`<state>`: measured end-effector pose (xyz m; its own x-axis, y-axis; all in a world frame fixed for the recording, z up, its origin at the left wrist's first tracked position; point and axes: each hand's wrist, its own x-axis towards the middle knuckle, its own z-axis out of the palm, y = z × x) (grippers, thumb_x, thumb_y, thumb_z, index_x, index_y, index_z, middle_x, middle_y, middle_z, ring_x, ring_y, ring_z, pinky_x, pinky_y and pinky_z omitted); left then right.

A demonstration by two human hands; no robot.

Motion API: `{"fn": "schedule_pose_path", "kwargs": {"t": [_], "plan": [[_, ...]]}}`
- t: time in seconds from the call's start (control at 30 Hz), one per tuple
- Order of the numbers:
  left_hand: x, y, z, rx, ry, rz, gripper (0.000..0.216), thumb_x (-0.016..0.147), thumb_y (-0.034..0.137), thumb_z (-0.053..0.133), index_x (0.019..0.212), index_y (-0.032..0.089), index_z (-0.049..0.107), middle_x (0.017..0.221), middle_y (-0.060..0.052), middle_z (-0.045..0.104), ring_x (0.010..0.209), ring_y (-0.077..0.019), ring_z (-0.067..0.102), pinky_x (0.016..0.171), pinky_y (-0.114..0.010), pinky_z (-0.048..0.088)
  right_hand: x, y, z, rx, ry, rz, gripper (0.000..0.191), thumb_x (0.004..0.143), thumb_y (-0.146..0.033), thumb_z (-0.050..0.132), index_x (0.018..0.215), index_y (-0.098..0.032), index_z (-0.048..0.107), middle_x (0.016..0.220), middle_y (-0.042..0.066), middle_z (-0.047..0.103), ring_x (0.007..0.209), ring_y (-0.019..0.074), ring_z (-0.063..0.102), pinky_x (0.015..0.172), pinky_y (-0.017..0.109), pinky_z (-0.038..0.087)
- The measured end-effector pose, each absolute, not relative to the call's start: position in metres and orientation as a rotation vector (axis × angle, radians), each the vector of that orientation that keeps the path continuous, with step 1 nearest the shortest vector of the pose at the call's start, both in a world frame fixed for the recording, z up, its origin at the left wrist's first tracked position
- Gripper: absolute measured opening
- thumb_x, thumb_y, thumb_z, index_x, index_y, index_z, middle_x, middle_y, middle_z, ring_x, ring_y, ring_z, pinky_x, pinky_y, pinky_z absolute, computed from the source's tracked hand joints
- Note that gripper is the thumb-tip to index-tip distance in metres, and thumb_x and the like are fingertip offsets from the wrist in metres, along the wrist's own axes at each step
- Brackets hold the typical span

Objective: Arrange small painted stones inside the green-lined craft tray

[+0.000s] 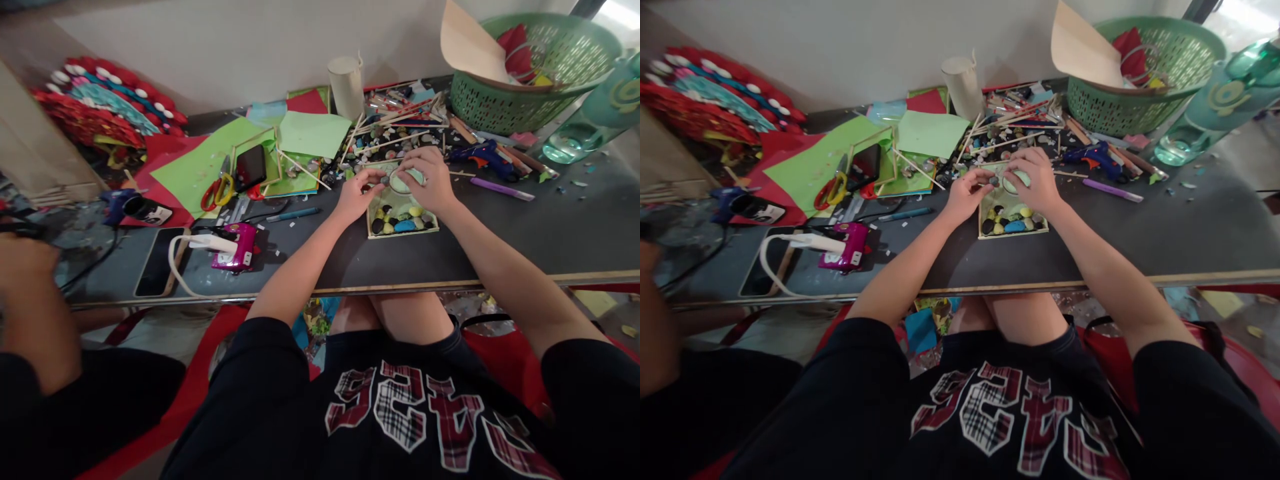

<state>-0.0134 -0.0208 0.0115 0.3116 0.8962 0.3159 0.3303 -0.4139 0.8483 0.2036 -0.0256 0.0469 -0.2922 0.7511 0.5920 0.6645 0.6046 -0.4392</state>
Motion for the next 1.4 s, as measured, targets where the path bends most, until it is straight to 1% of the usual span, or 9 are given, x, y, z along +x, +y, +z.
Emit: {"fn": "schedule_pose_path", "kwargs": {"t": [0.07, 0.2, 0.37, 0.6, 0.73, 0.87, 1.1, 1.27, 1.4], "plan": [[-0.013, -0.021, 0.013, 1.909, 1.099, 1.081, 0.026, 0.098, 0.035, 0.069, 0.118, 0.019, 0.066, 0.112, -0.009, 0.079, 0.107, -0.0186, 0.076, 0.085, -0.028, 0.06, 0.2, -0.027, 0.046, -1.078, -2.052, 0.153, 0.03, 0.097, -0.051, 0.055, 0.093, -0.028, 0.074, 0.111, 0.011, 0.073, 0.116, 0.0328, 0.063, 0.107, 0.059, 0.049], [-0.013, -0.024, 0.015, 1.942, 1.152, 1.083, 0.033, 0.098, 0.046, 0.067, 0.118, 0.02, 0.066, 0.113, -0.01, 0.079, 0.106, -0.0201, 0.076, 0.083, -0.029, 0.06, 0.195, -0.03, 0.045, -1.066, -2.077, 0.146, 0.026, 0.096, -0.047, 0.059, 0.089, -0.029, 0.076, 0.107, 0.009, 0.073, 0.112, 0.0321, 0.063, 0.105, 0.058, 0.049], [-0.012, -0.028, 0.017, 2.022, 1.173, 1.089, 0.035, 0.099, 0.052, 0.065, 0.114, 0.021, 0.069, 0.115, -0.009, 0.078, 0.107, -0.0215, 0.076, 0.085, -0.031, 0.06, 0.193, -0.033, 0.043, -1.097, -2.096, 0.081, 0.026, 0.097, -0.045, 0.058, 0.088, -0.028, 0.076, 0.107, 0.009, 0.071, 0.112, 0.0335, 0.062, 0.104, 0.059, 0.048], [-0.013, -0.031, 0.018, 2.136, 1.194, 1.136, 0.034, 0.1, 0.052, 0.063, 0.114, 0.022, 0.069, 0.116, -0.01, 0.077, 0.105, -0.0214, 0.075, 0.084, -0.031, 0.059, 0.193, -0.035, 0.042, -1.129, -2.109, 0.067, 0.027, 0.097, -0.045, 0.057, 0.088, -0.027, 0.076, 0.108, 0.009, 0.071, 0.115, 0.0342, 0.06, 0.105, 0.06, 0.046], [-0.013, -0.032, 0.02, 2.162, 1.209, 1.137, 0.03, 0.101, 0.048, 0.063, 0.114, 0.022, 0.069, 0.115, -0.009, 0.077, 0.105, -0.0214, 0.075, 0.084, -0.032, 0.059, 0.193, -0.035, 0.043, -1.125, -2.11, 0.086, 0.025, 0.097, -0.044, 0.057, 0.089, -0.028, 0.075, 0.108, 0.01, 0.07, 0.116, 0.0352, 0.061, 0.106, 0.062, 0.045], [-0.014, -0.031, 0.019, 2.168, 1.251, 1.138, 0.027, 0.101, 0.045, 0.064, 0.115, 0.023, 0.07, 0.116, -0.008, 0.076, 0.106, -0.0216, 0.075, 0.085, -0.031, 0.059, 0.192, -0.037, 0.045, -1.135, -2.117, 0.085, 0.027, 0.097, -0.046, 0.056, 0.09, -0.027, 0.074, 0.108, 0.01, 0.071, 0.117, 0.0355, 0.061, 0.106, 0.063, 0.046], [-0.015, -0.029, 0.015, 2.213, 1.207, 1.174, 0.025, 0.101, 0.042, 0.066, 0.113, 0.021, 0.07, 0.112, -0.008, 0.076, 0.102, -0.0203, 0.075, 0.081, -0.03, 0.059, 0.192, -0.036, 0.043, -1.141, -2.137, 0.043, 0.027, 0.097, -0.043, 0.057, 0.086, -0.024, 0.075, 0.107, 0.011, 0.071, 0.114, 0.0347, 0.062, 0.105, 0.061, 0.046], [-0.016, -0.027, 0.012, 2.282, 1.183, 1.192, 0.022, 0.1, 0.038, 0.068, 0.113, 0.02, 0.07, 0.11, -0.008, 0.076, 0.101, -0.0201, 0.076, 0.079, -0.029, 0.059, 0.193, -0.033, 0.038, -1.109, -2.119, -0.014, 0.03, 0.098, -0.043, 0.056, 0.087, -0.024, 0.076, 0.103, 0.009, 0.071, 0.111, 0.0321, 0.062, 0.104, 0.059, 0.044], [-0.017, -0.026, 0.012, 2.334, 1.2, 1.182, 0.021, 0.1, 0.036, 0.068, 0.112, 0.02, 0.07, 0.108, -0.008, 0.076, 0.101, -0.0202, 0.075, 0.08, -0.03, 0.059, 0.193, -0.034, 0.037, -1.134, -2.113, -0.013, 0.03, 0.098, -0.044, 0.057, 0.089, -0.024, 0.077, 0.104, 0.01, 0.071, 0.111, 0.0332, 0.062, 0.104, 0.06, 0.043]]}}
